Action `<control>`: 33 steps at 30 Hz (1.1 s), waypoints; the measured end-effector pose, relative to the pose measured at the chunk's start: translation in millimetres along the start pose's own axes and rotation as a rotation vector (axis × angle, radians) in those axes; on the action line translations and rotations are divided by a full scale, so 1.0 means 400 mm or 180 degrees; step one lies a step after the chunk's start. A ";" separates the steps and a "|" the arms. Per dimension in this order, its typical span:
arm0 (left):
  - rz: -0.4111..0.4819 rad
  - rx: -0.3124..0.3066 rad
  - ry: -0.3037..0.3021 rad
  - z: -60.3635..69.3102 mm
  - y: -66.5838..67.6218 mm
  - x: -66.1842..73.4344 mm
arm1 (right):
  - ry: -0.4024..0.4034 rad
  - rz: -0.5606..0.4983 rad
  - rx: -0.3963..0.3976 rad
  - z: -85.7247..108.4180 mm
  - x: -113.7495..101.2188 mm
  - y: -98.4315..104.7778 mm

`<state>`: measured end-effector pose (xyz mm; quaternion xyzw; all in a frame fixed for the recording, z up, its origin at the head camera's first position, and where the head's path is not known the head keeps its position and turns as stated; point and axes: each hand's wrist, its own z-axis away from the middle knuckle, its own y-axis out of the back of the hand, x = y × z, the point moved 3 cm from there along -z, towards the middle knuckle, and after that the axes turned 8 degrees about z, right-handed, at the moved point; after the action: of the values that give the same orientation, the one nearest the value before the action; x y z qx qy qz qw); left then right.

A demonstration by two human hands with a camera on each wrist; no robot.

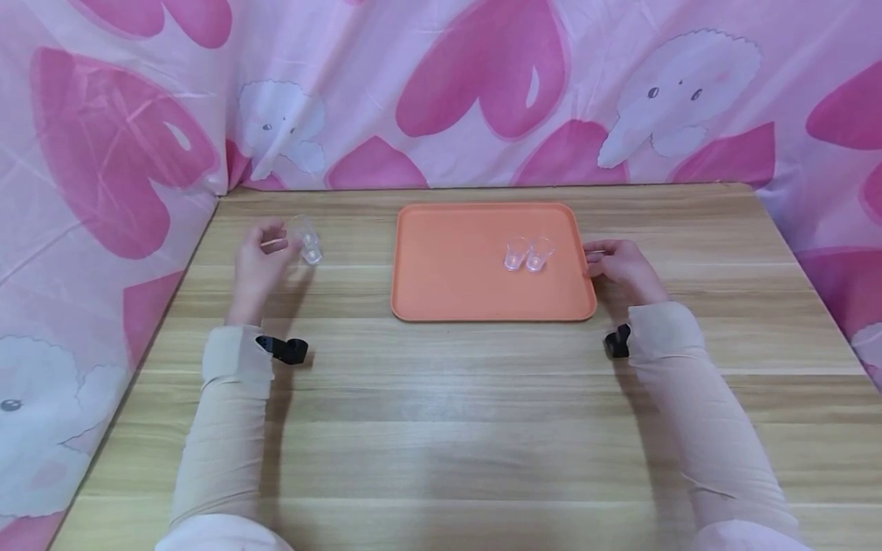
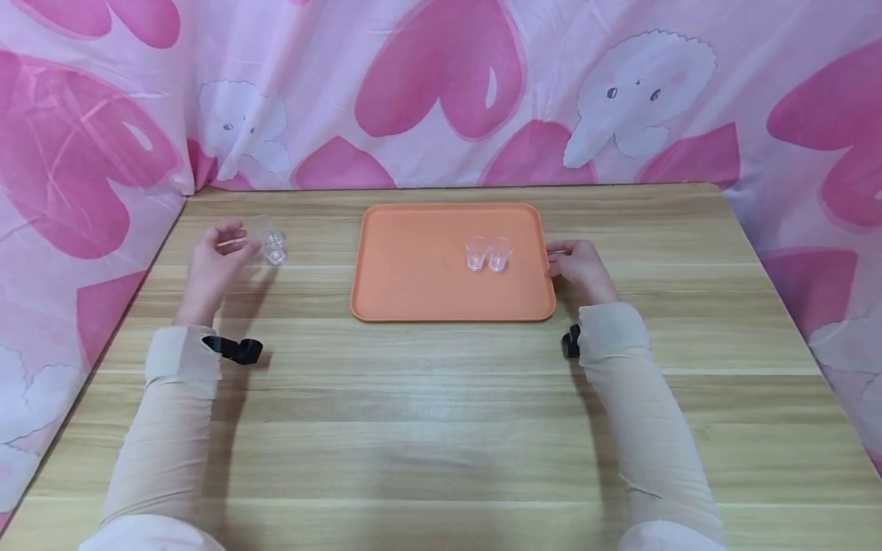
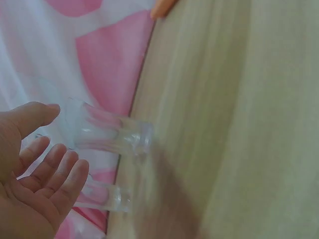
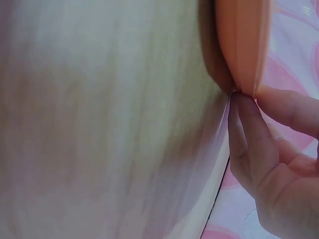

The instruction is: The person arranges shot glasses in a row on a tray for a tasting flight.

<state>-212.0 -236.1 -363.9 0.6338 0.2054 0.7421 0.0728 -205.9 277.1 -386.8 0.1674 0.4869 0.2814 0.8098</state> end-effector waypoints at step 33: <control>0.0057 -0.0229 0.0111 -0.015 -0.032 -0.043 | 0.0044 -0.0023 0.0017 0.003 -0.001 -0.003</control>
<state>-216.6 -232.0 -385.5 0.6196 0.1741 0.7606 0.0853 -204.7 275.9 -386.6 0.1659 0.4939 0.2783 0.8069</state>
